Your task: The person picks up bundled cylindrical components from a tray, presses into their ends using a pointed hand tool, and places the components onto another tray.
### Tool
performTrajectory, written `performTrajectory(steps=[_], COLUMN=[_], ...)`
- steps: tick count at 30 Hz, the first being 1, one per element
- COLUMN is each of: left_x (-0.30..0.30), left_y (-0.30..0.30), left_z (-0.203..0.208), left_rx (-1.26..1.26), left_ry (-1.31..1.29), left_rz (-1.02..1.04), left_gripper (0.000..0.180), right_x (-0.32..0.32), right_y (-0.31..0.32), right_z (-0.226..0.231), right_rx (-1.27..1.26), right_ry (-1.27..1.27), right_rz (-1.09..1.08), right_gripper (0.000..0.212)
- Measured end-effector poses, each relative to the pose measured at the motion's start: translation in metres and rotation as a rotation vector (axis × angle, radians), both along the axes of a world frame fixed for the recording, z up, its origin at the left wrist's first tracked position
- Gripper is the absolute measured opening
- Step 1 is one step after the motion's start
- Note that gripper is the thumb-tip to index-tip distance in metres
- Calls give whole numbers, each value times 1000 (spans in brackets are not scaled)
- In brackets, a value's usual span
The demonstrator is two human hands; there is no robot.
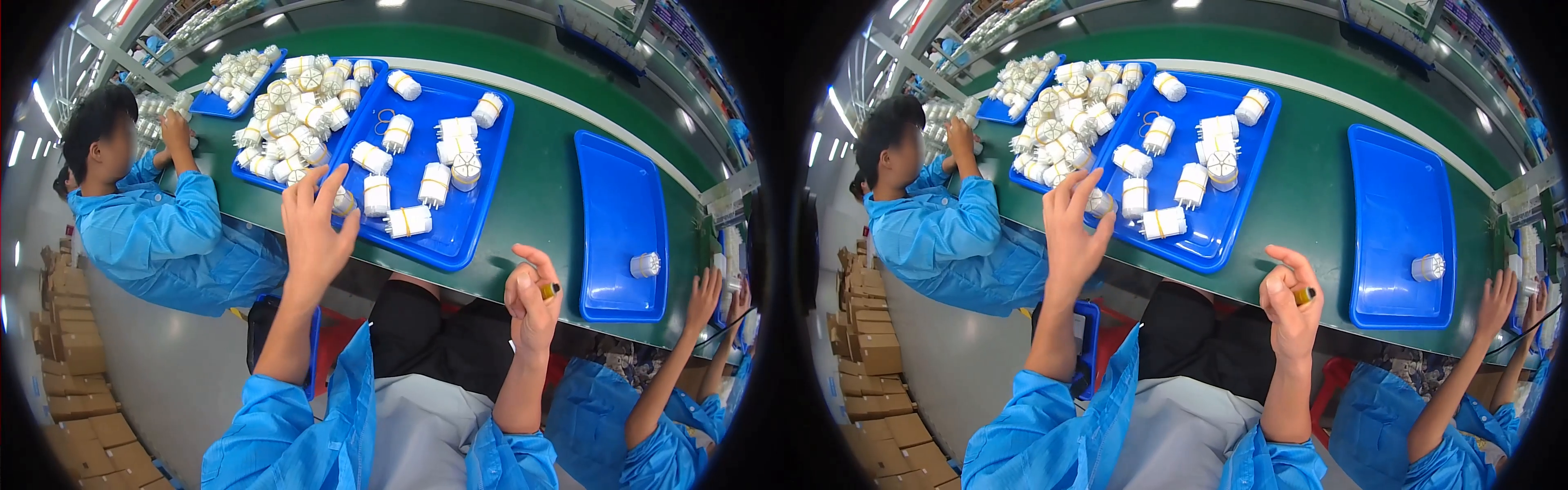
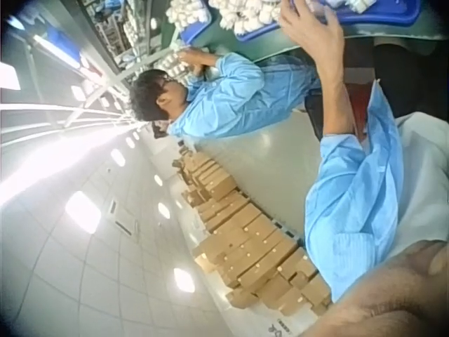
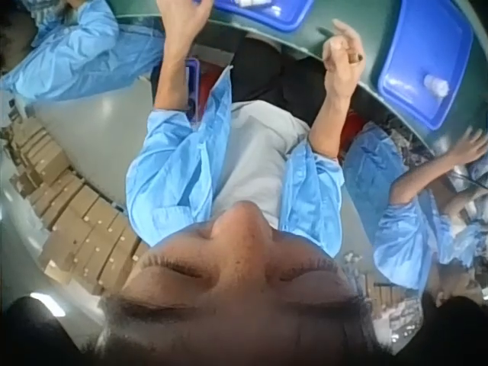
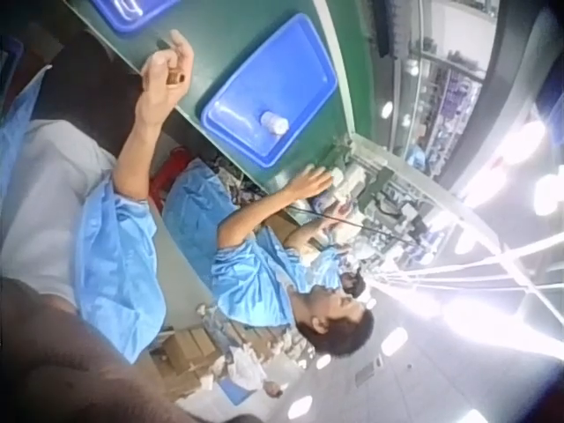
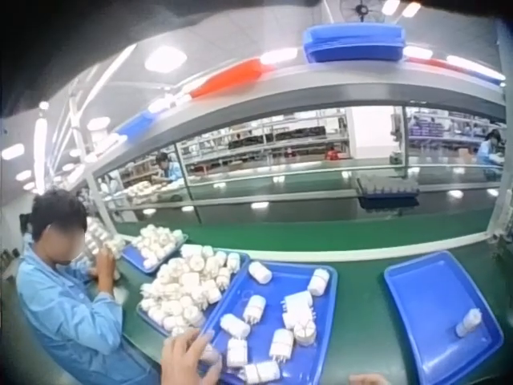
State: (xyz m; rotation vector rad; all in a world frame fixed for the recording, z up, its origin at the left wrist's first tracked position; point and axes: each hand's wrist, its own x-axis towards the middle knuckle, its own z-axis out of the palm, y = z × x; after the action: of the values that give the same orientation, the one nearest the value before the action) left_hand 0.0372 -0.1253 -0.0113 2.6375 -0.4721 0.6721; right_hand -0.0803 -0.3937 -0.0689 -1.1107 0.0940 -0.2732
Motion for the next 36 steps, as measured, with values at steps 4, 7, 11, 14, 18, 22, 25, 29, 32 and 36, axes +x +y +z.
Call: performTrajectory(steps=[4, 7, 11, 14, 18, 22, 25, 29, 32, 36], left_x=[14, 3, -22, -32, -37, -42, -45, -48, -49, -53], left_y=[29, 29, 14, 4, -6, -16, -20, -25, -30, -35], left_z=[-9, -6, 0, -4, -10, -9, -10, -17, -21, -22], left_rx=[-82, -663, -1383, -1499, -1607, -1708, -1790, -1901, -1969, -1943], left_ry=[118, 216, 472, 543, 670, 781, 883, 1008, 1095, 1103], left_rz=[-73, -164, -352, -404, -445, -492, -544, -684, -829, -894], left_gripper=[44, 36, 35, 33, 28, 32, 40, 50, 55, 55], right_x=[11, 12, 9, 7, 8, 8, 8, 8, 7, 7], right_y=[0, -1, -6, -5, -3, -2, -3, -2, -2, 0], right_z=[0, -5, -12, -11, -13, -14, -13, -13, -13, -13], right_rx=[64, 87, 130, 126, 105, 81, 72, 71, 67, 63], right_ry=[-33, -48, -100, -81, -89, -89, -80, -83, -77, -77], right_rz=[36, 31, 18, 14, 3, -5, -4, -12, -2, -14], right_gripper=[42, 42, 43, 44, 45, 44, 44, 42, 41, 41])
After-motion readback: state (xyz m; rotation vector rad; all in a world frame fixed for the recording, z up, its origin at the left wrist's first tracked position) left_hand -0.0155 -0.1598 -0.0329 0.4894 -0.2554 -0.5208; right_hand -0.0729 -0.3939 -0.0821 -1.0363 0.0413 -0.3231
